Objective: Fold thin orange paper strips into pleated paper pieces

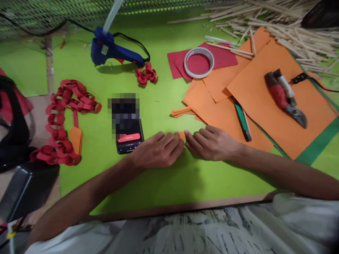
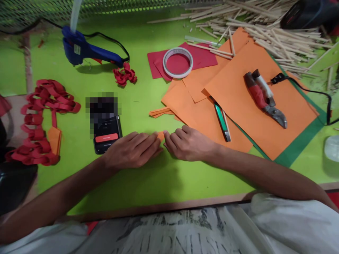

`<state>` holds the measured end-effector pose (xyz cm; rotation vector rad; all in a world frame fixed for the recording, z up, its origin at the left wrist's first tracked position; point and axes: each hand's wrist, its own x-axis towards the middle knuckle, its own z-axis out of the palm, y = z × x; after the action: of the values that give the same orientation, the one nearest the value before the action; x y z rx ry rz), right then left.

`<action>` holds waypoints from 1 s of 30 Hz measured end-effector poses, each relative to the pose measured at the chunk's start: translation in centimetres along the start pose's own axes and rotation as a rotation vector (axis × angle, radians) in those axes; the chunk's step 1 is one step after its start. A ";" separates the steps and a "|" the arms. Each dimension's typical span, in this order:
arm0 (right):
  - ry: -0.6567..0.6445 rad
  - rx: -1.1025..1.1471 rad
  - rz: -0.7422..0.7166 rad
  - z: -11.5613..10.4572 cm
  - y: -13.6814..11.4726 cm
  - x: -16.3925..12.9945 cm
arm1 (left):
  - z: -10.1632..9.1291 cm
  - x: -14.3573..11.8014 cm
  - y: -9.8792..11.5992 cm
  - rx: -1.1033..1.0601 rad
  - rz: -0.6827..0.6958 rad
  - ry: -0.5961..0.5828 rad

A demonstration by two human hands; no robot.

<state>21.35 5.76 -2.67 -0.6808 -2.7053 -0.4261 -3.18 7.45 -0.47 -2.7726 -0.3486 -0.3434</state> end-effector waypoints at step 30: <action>0.113 0.030 0.110 0.4 0.4 0.0 | 0.1 0.6 1.1 -0.069 -0.101 -0.045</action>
<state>21.48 6.21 -2.93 -0.7686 -2.5495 -0.3841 -2.27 6.59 -0.69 -2.8402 -0.4982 -0.3236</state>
